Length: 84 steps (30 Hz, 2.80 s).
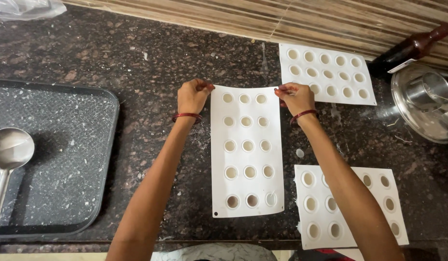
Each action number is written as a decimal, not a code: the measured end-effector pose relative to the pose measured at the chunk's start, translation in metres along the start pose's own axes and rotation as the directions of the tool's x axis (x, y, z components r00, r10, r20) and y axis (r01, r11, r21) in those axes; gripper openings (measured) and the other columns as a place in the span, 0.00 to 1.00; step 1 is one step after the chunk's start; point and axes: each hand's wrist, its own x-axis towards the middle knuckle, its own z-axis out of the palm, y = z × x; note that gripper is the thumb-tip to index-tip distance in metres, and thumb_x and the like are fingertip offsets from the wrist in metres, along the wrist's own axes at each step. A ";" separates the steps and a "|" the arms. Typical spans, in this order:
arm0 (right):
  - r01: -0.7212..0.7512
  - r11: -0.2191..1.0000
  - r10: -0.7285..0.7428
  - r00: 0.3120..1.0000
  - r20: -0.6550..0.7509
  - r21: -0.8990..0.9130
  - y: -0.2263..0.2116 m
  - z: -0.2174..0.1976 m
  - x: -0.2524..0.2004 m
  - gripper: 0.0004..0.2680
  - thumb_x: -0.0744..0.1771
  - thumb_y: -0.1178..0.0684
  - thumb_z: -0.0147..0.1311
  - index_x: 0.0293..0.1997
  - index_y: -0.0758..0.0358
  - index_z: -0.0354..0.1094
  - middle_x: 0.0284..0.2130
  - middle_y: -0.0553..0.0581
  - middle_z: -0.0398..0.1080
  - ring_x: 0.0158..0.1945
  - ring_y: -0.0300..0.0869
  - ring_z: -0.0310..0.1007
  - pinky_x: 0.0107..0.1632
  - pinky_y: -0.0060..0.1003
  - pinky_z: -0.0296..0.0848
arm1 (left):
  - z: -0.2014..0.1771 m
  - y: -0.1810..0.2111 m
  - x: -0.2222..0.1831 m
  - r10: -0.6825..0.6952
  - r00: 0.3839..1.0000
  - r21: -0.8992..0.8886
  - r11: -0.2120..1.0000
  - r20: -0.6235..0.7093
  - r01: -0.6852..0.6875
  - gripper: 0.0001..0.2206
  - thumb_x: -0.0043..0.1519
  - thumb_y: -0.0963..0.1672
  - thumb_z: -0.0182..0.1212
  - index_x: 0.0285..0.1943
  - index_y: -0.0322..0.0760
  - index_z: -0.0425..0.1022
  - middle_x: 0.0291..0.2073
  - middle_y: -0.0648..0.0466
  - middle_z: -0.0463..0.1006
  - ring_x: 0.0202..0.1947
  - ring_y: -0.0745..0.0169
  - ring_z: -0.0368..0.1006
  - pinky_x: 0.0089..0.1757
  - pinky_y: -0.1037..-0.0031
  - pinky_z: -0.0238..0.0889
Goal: Preparing and arranging white silicone molds for a candle or soap task on a kitchen counter.
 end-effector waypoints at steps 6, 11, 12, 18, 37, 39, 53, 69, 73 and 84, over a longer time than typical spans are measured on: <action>0.023 1.000 -0.023 1.000 -0.017 -0.011 -0.009 -0.001 0.003 0.06 0.65 0.58 0.65 0.43 0.68 0.78 0.33 0.54 0.79 0.30 0.33 0.77 0.32 0.26 0.77 | 0.003 0.002 0.003 0.024 0.999 -0.011 1.000 -0.042 -0.024 0.07 0.57 0.44 0.67 0.41 0.37 0.85 0.33 0.51 0.86 0.34 0.63 0.83 0.39 0.72 0.71; 0.023 1.000 -0.023 1.000 -0.010 0.002 -0.015 0.001 0.009 0.06 0.65 0.59 0.65 0.43 0.69 0.78 0.33 0.54 0.79 0.30 0.33 0.77 0.31 0.26 0.78 | 0.001 0.003 0.008 0.073 0.994 0.005 0.997 -0.078 -0.073 0.07 0.58 0.44 0.67 0.40 0.36 0.85 0.33 0.50 0.86 0.34 0.61 0.82 0.38 0.71 0.71; 0.036 0.999 -0.036 0.999 -0.014 -0.002 -0.015 0.002 0.011 0.06 0.65 0.59 0.65 0.43 0.69 0.78 0.33 0.55 0.79 0.30 0.34 0.78 0.31 0.26 0.78 | 0.001 0.003 0.009 0.077 0.994 0.008 0.997 -0.075 -0.077 0.07 0.58 0.44 0.67 0.40 0.36 0.85 0.32 0.50 0.85 0.33 0.61 0.82 0.38 0.71 0.71; -0.022 0.997 0.018 0.998 -0.056 -0.071 -0.039 0.005 0.009 0.05 0.65 0.60 0.65 0.42 0.67 0.78 0.33 0.56 0.80 0.29 0.35 0.79 0.31 0.27 0.79 | 0.004 -0.003 0.023 0.108 0.991 -0.006 0.994 -0.083 -0.109 0.07 0.57 0.43 0.66 0.40 0.37 0.85 0.31 0.51 0.85 0.33 0.61 0.83 0.37 0.71 0.71; 0.172 0.982 -0.174 0.984 -0.023 -0.072 -0.036 0.008 0.074 0.04 0.64 0.64 0.65 0.41 0.70 0.78 0.32 0.57 0.80 0.30 0.36 0.80 0.32 0.27 0.80 | 0.015 -0.002 0.085 0.207 0.966 0.019 0.978 -0.157 -0.207 0.06 0.57 0.43 0.67 0.38 0.36 0.83 0.31 0.50 0.86 0.32 0.59 0.83 0.36 0.70 0.72; 0.172 0.981 -0.175 0.984 -0.022 -0.084 -0.042 0.008 0.078 0.04 0.64 0.64 0.65 0.41 0.70 0.78 0.32 0.58 0.80 0.30 0.36 0.80 0.32 0.27 0.80 | 0.016 -0.002 0.092 0.206 0.967 -0.004 0.978 -0.149 -0.209 0.06 0.58 0.43 0.66 0.38 0.36 0.83 0.31 0.51 0.86 0.32 0.60 0.84 0.37 0.70 0.72; 0.096 0.993 -0.098 0.995 -0.021 -0.069 -0.047 0.013 0.123 0.04 0.65 0.63 0.64 0.41 0.68 0.78 0.33 0.56 0.80 0.29 0.35 0.80 0.32 0.28 0.81 | 0.027 0.013 0.136 0.171 0.965 0.088 0.984 -0.201 -0.156 0.05 0.57 0.44 0.65 0.37 0.42 0.84 0.32 0.51 0.85 0.35 0.53 0.82 0.37 0.65 0.72; 0.055 0.997 -0.053 0.997 -0.056 0.046 -0.022 0.022 0.195 0.03 0.64 0.65 0.64 0.39 0.68 0.78 0.33 0.57 0.80 0.31 0.36 0.81 0.31 0.28 0.81 | 0.050 0.013 0.189 0.192 0.948 0.062 0.981 -0.254 -0.182 0.05 0.58 0.42 0.61 0.35 0.41 0.83 0.32 0.51 0.85 0.36 0.51 0.82 0.40 0.63 0.72; 0.061 0.998 -0.058 0.996 -0.067 0.036 -0.024 0.026 0.205 0.04 0.64 0.64 0.65 0.38 0.69 0.77 0.33 0.58 0.80 0.31 0.36 0.81 0.31 0.28 0.82 | 0.054 0.012 0.201 0.176 0.937 0.103 0.983 -0.302 -0.152 0.04 0.57 0.43 0.63 0.35 0.41 0.83 0.32 0.49 0.85 0.37 0.47 0.81 0.38 0.61 0.71; 0.036 0.999 -0.039 0.995 -0.087 -0.036 -0.035 0.033 0.205 0.04 0.63 0.63 0.65 0.38 0.70 0.78 0.33 0.57 0.80 0.30 0.36 0.81 0.30 0.28 0.81 | 0.062 0.004 0.215 0.115 0.952 0.060 0.993 -0.285 -0.102 0.05 0.57 0.41 0.61 0.36 0.42 0.83 0.33 0.52 0.86 0.37 0.51 0.82 0.40 0.63 0.71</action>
